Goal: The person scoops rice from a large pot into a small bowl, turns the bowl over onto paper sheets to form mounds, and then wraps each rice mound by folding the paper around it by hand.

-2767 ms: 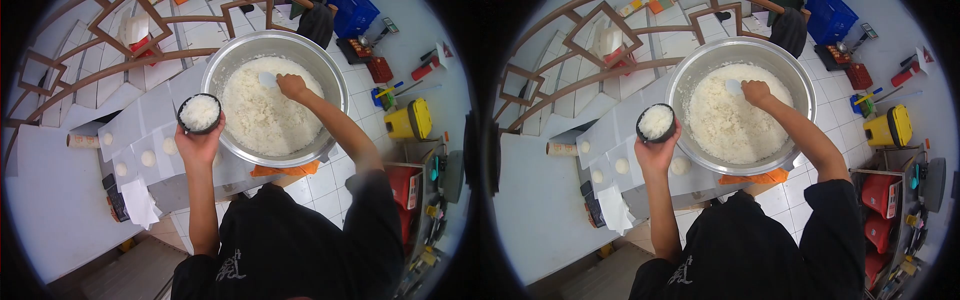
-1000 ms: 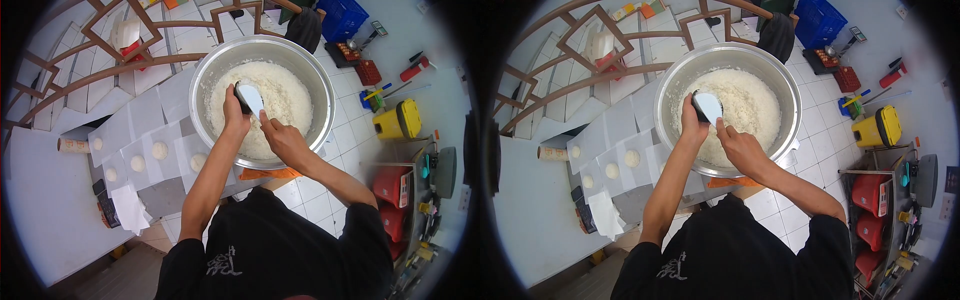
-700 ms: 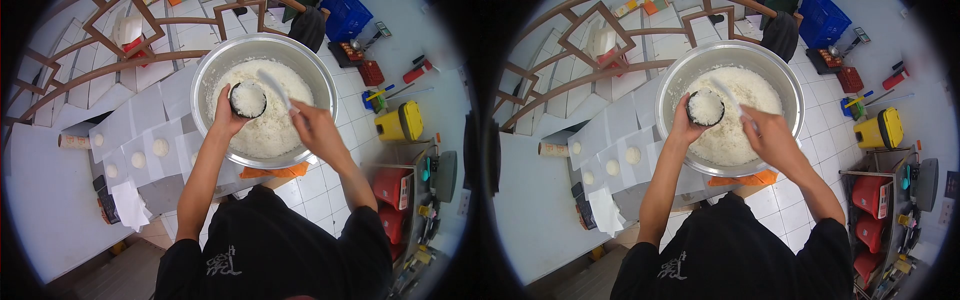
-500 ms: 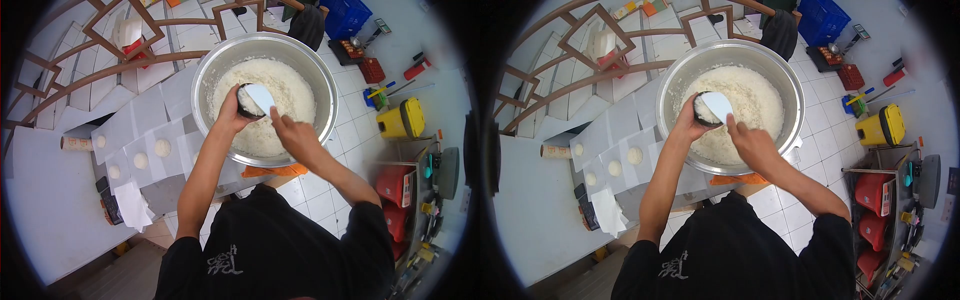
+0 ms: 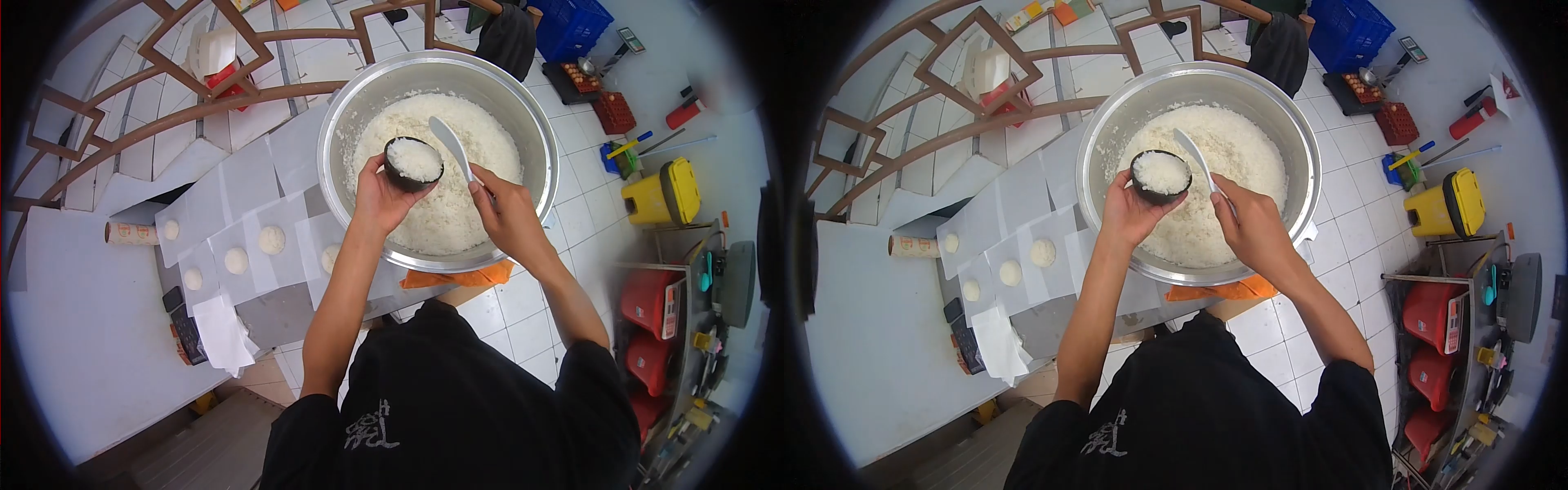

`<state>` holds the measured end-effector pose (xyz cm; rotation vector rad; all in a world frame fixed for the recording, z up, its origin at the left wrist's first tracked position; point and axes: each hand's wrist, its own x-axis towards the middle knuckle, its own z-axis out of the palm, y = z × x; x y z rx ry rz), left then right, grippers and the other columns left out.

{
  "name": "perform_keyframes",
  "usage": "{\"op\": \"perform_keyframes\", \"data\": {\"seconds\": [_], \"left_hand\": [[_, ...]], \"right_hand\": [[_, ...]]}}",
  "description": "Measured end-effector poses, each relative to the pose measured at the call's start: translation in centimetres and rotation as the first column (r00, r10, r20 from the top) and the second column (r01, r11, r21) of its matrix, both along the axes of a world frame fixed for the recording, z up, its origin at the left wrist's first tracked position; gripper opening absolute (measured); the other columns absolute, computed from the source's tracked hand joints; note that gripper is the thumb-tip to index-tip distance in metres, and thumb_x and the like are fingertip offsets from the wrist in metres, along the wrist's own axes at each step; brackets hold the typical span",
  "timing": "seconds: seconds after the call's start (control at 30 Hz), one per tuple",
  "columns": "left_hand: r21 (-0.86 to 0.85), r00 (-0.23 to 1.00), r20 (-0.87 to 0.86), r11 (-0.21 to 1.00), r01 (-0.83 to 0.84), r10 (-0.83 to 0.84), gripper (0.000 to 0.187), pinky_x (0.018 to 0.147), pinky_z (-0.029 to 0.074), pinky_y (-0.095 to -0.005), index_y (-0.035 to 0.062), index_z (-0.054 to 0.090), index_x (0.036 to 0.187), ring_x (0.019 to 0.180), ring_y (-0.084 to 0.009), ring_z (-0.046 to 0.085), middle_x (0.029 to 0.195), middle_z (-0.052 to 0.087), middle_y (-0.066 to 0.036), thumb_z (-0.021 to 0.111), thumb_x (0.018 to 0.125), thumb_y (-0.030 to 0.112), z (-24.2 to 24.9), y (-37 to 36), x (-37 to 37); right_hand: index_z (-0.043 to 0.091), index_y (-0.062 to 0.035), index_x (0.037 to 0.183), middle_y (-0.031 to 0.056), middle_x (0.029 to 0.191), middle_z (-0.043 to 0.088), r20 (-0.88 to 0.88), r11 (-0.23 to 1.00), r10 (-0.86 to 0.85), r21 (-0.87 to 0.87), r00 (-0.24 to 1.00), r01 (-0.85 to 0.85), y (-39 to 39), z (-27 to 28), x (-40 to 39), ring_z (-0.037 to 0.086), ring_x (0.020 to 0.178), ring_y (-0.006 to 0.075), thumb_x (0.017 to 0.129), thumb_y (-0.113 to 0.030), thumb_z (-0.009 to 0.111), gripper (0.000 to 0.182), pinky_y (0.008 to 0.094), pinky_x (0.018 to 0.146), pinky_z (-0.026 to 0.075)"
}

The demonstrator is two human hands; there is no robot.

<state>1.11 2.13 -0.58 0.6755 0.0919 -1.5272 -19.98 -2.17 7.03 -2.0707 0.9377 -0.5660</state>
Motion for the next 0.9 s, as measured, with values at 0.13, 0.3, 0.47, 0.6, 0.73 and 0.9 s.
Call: {"op": "perform_keyframes", "data": {"seconds": [0.13,0.3,0.47,0.6,0.73,0.9], "left_hand": [[-0.032,1.000,0.004,0.999,-0.008,0.008,0.051,0.110,0.037,-0.0548,0.0069,0.045,0.138,0.131,-0.0318,0.047,0.143,0.049,-0.016,0.033,0.102,0.041,-0.3,0.0,-0.4],[-0.096,0.993,0.120,0.995,0.010,0.002,0.050,0.105,0.039,-0.0524,0.0118,0.048,0.136,0.126,-0.0276,0.052,0.137,0.054,-0.012,0.037,0.102,0.046,1.4,0.0,-1.5],[-0.070,0.975,0.220,0.997,0.037,-0.021,0.051,0.104,0.039,-0.0552,0.0124,0.048,0.135,0.125,-0.0271,0.053,0.134,0.055,-0.012,0.040,0.101,0.048,2.1,0.4,-1.4],[-0.042,0.985,0.137,0.993,0.111,-0.105,0.054,0.102,0.043,-0.0519,0.0130,0.052,0.130,0.119,-0.0256,0.056,0.129,0.058,-0.010,0.047,0.096,0.054,2.3,0.6,-0.9],[0.022,0.971,0.210,0.993,0.113,-0.115,0.062,0.100,0.048,-0.0506,0.0092,0.051,0.131,0.118,-0.0272,0.057,0.128,0.057,-0.013,0.055,0.091,0.056,2.2,0.2,-0.5],[0.060,0.969,0.194,0.988,0.144,-0.153,0.066,0.098,0.051,-0.0512,0.0042,0.048,0.134,0.118,-0.0308,0.059,0.133,0.055,-0.019,0.056,0.090,0.053,2.0,0.4,-0.7]], "right_hand": [[0.059,0.0029,0.127,0.0212,0.082,0.067,0.102,0.975,0.048,-0.223,0.994,-0.024,-0.1,-2.9,-0.1,0.066,0.063,0.0339,0.095,-0.012,0.060,0.036,0.0407,0.060,0.052],[0.054,-0.0008,0.135,0.0121,0.073,0.059,-0.177,0.854,0.065,-0.500,0.982,-0.147,1.9,-4.9,0.2,0.060,0.053,0.0274,0.093,-0.014,0.062,0.045,0.0376,0.047,0.049],[0.053,-0.0027,0.136,0.0100,0.073,0.057,-0.228,0.827,0.086,-0.527,0.970,-0.197,1.1,-4.4,-0.3,0.059,0.051,0.0267,0.093,-0.014,0.062,0.045,0.0383,0.045,0.049],[0.051,-0.0053,0.138,0.0089,0.074,0.056,-0.175,0.853,0.128,-0.483,0.976,-0.198,0.1,-3.3,-0.9,0.058,0.050,0.0257,0.093,-0.014,0.063,0.048,0.0378,0.046,0.049],[0.048,-0.0084,0.142,0.0075,0.075,0.055,-0.264,0.796,0.102,-0.557,0.959,-0.238,0.3,-2.3,-1.2,0.060,0.052,0.0232,0.091,-0.013,0.065,0.054,0.0352,0.046,0.050],[0.044,-0.0108,0.146,0.0059,0.078,0.055,-0.343,0.699,0.109,-0.641,0.933,-0.317,-0.8,-4.4,-2.2,0.061,0.055,0.0196,0.090,-0.013,0.066,0.060,0.0335,0.046,0.050]]}}
